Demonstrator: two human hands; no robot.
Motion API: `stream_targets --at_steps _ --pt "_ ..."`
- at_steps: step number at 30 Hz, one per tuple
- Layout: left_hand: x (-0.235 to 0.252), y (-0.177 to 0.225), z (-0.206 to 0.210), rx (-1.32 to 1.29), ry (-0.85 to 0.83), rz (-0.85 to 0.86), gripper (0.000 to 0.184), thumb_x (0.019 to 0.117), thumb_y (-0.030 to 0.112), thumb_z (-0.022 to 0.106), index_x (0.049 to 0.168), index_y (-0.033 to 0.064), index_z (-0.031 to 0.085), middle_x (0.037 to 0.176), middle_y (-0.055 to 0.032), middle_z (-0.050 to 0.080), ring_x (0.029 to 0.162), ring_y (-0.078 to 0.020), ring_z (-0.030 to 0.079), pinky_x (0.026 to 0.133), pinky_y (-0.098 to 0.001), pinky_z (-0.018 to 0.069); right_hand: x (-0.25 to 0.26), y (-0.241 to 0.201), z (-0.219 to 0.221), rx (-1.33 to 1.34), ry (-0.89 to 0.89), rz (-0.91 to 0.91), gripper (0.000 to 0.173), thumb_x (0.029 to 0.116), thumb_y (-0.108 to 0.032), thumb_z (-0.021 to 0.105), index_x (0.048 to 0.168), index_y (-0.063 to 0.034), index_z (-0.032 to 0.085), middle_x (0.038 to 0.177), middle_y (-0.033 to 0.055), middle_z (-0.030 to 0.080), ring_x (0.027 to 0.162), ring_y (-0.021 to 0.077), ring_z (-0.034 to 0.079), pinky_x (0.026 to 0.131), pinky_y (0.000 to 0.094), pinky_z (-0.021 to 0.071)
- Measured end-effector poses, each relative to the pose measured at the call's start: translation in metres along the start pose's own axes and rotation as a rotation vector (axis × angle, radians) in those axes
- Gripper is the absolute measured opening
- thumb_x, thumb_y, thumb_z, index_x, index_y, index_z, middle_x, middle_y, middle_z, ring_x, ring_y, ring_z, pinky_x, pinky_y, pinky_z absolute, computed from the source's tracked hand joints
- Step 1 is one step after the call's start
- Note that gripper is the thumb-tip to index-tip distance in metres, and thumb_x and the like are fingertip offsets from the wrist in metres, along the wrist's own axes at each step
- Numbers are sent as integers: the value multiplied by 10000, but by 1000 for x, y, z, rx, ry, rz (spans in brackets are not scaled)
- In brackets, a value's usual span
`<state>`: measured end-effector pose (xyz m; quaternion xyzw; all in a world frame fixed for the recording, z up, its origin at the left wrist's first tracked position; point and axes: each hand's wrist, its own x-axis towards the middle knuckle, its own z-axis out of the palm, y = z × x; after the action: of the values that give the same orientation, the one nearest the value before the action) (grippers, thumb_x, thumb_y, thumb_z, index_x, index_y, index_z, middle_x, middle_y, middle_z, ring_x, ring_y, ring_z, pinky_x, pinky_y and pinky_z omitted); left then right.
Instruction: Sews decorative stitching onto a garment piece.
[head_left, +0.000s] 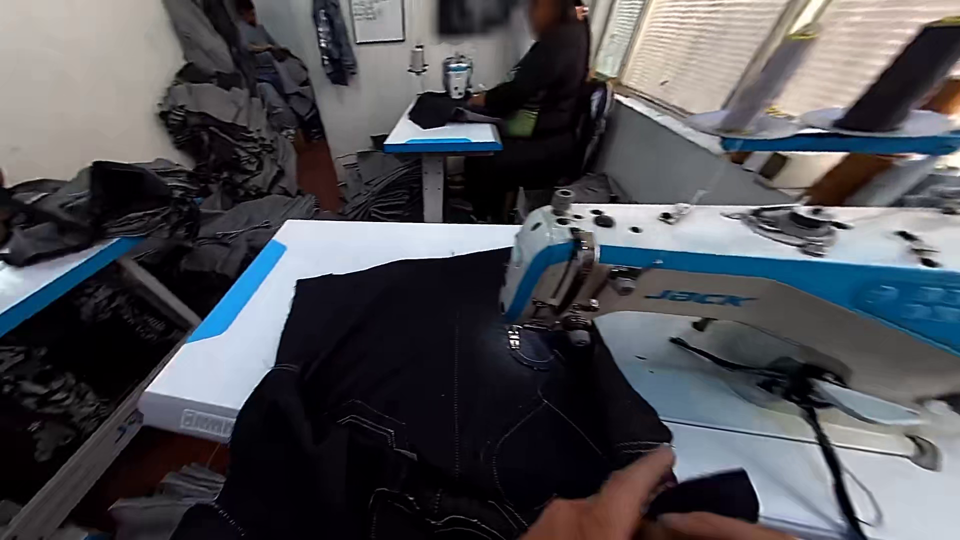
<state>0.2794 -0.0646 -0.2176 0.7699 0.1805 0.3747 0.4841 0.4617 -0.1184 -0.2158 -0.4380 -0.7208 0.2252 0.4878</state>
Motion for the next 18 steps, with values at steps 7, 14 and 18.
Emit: stream_targets --at_steps 7,14,18 --pt "-46 -36 -95 66 271 -197 317 1018 104 569 1272 -73 632 1153 -90 736 1060 -55 694 978 -287 568 42 44 40 -73 -241 139 383 980 -309 682 1184 12 642 912 99 741 768 123 716 680 338 608" --pt "33 -87 -184 622 271 -440 432 954 189 728 1337 24 615 1018 -182 737 920 -306 721 873 -532 555 131 83 83 -434 -247 276 558 957 -115 708 1430 -2 435 753 132 657 596 287 691 614 489 610" --pt "44 -140 -183 752 174 -552 460 999 290 674 1383 49 595 1037 -174 735 923 -358 713 878 -591 541 139 104 89 -561 -430 435 527 994 -141 668 1466 -50 453 865 186 704 714 348 711 723 536 588"
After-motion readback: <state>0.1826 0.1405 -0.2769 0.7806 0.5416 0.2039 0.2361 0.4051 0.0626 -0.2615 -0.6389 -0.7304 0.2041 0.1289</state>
